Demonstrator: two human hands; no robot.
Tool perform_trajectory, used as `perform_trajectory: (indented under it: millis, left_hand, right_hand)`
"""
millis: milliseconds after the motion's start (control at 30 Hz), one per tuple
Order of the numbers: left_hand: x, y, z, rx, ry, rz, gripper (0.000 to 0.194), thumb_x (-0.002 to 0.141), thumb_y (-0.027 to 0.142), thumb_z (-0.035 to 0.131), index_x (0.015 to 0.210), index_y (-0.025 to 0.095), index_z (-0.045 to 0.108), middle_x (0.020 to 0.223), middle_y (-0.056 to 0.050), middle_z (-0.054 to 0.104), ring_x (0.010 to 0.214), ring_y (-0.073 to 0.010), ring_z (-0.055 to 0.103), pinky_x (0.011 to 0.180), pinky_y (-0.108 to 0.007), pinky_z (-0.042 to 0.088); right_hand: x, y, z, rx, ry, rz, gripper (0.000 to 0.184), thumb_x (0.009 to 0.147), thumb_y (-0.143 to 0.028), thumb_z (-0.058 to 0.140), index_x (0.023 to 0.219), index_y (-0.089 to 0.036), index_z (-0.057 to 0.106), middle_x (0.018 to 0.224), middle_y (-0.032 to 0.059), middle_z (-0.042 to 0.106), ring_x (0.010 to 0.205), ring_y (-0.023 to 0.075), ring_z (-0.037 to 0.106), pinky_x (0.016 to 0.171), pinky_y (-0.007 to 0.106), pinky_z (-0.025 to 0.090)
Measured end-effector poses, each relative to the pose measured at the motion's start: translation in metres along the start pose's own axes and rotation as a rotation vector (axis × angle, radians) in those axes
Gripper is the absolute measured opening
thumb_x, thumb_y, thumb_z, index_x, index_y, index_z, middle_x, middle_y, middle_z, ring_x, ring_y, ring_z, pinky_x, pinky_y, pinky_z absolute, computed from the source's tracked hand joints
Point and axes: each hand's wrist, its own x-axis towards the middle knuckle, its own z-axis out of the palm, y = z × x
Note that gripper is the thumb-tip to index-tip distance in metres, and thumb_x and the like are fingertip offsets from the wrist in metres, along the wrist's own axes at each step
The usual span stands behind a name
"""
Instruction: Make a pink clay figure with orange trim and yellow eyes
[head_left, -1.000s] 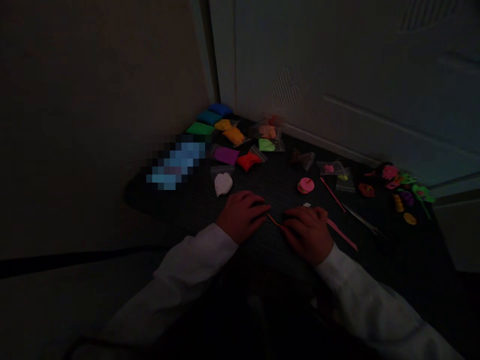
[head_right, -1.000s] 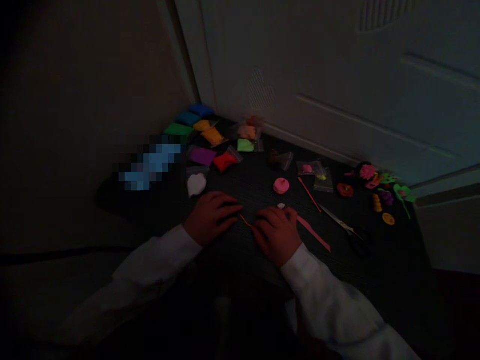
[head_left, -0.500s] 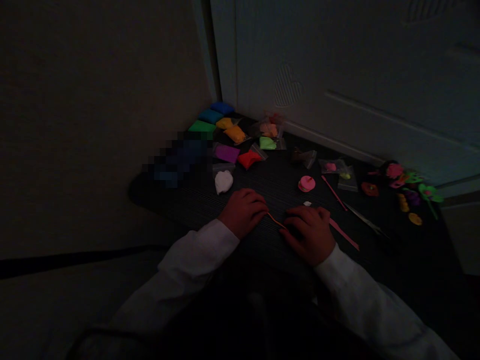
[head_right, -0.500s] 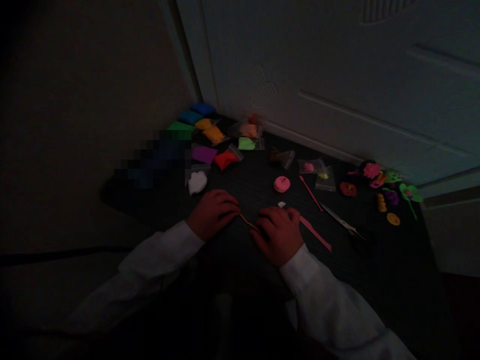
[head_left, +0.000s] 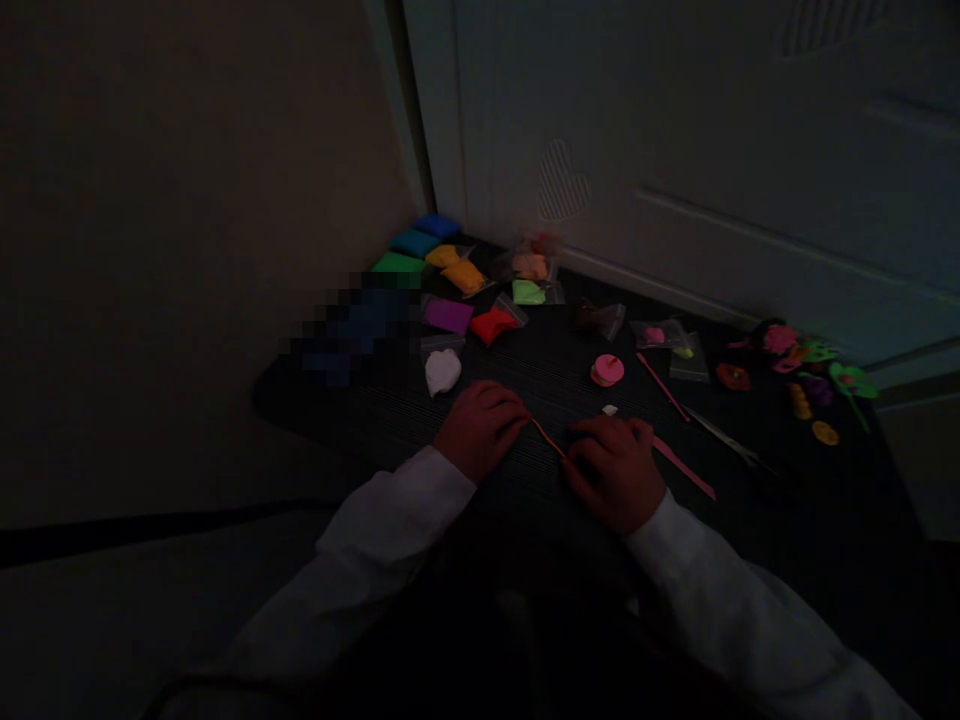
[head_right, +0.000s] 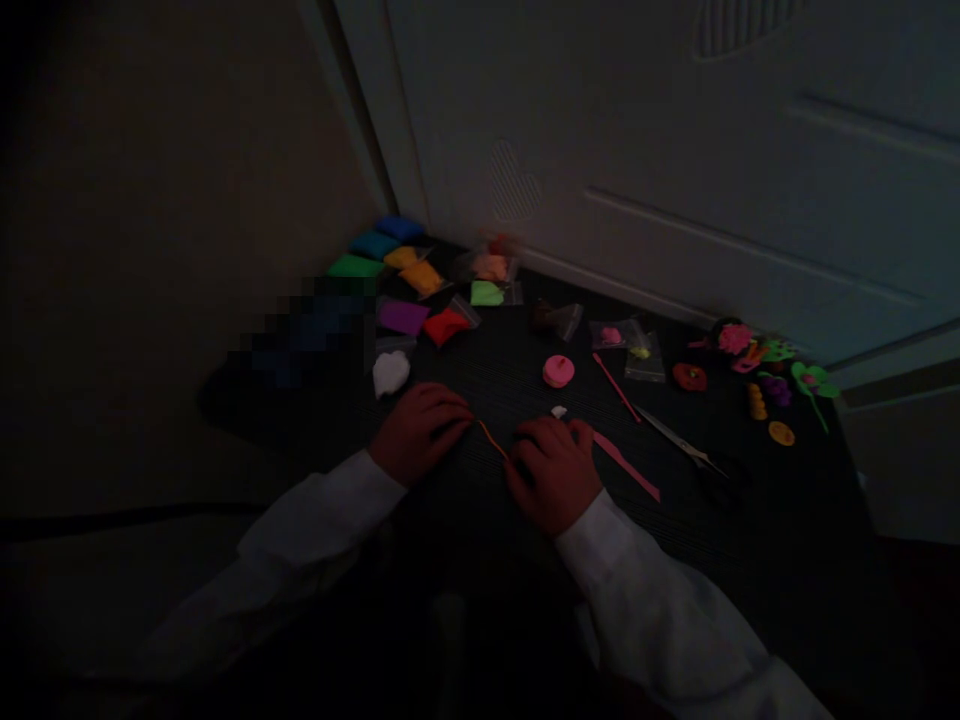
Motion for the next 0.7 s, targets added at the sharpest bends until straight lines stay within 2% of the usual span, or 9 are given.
perform_trajectory:
  millis: [167,233,300,367,433,567,700]
  left_hand:
    - [0.000,0.000,0.001,0.016,0.027,-0.012,0.019,0.078,0.026,0.047,0.090,0.021,0.061,0.090,-0.003,0.060,0.091,-0.0170,0.047,0.082,-0.035,0.040]
    - [0.000,0.001,0.000,0.042,0.071,-0.034,0.019,0.078,0.025,0.048,0.092,0.021,0.060,0.092,-0.003,0.059,0.092,-0.0172,0.048,0.083,-0.035,0.039]
    - [0.000,0.001,-0.003,0.072,0.154,-0.080,0.020,0.077,0.023,0.048,0.093,0.019,0.060,0.093,-0.004,0.059,0.092,-0.0171,0.048,0.084,-0.036,0.039]
    - [0.000,0.002,-0.005,0.090,0.235,-0.128,0.020,0.077,0.021,0.048,0.093,0.018,0.059,0.094,-0.005,0.058,0.094,-0.0171,0.048,0.086,-0.036,0.038]
    - [-0.001,0.001,-0.008,0.095,0.279,-0.157,0.019,0.076,0.020,0.048,0.092,0.018,0.060,0.094,-0.005,0.058,0.095,-0.0171,0.047,0.088,-0.036,0.037]
    - [-0.001,0.002,-0.009,0.099,0.294,-0.180,0.018,0.076,0.020,0.049,0.090,0.018,0.060,0.094,-0.005,0.058,0.096,-0.0174,0.047,0.089,-0.036,0.037]
    - [-0.003,0.003,-0.009,0.105,0.334,-0.200,0.018,0.075,0.020,0.048,0.089,0.019,0.060,0.095,-0.005,0.058,0.096,-0.0179,0.048,0.088,-0.037,0.037]
  right_hand:
    - [-0.002,0.000,-0.003,0.007,-0.031,0.005,0.021,0.077,-0.039,0.046,0.074,-0.021,0.057,0.101,0.0020,0.057,0.100,0.0189,0.045,0.084,0.040,0.021]
    - [-0.002,0.000,-0.004,0.002,-0.041,0.005,0.025,0.078,-0.042,0.043,0.079,-0.022,0.058,0.103,0.0031,0.056,0.101,0.0190,0.044,0.085,0.040,0.022]
    - [0.000,-0.002,-0.005,-0.031,-0.050,-0.011,0.032,0.079,-0.045,0.041,0.096,-0.023,0.056,0.113,0.0057,0.052,0.107,0.0205,0.041,0.087,0.041,0.022]
    - [0.003,-0.006,-0.004,-0.089,-0.072,-0.038,0.046,0.078,-0.050,0.038,0.117,-0.025,0.044,0.129,0.0087,0.039,0.117,0.0236,0.032,0.090,0.045,0.020]
    - [0.007,-0.010,-0.002,-0.147,-0.106,-0.056,0.057,0.077,-0.055,0.035,0.126,-0.025,0.033,0.137,0.0101,0.026,0.124,0.0259,0.022,0.093,0.049,0.014]
    - [0.016,-0.018,0.004,-0.194,-0.149,-0.066,0.064,0.076,-0.061,0.027,0.128,-0.022,0.031,0.140,0.0099,0.017,0.127,0.0254,0.013,0.097,0.052,0.005]
    - [0.019,-0.023,0.006,-0.181,-0.159,-0.112,0.064,0.076,-0.062,0.025,0.127,-0.024,0.032,0.140,0.0086,0.017,0.128,0.0247,0.013,0.098,0.052,0.004]
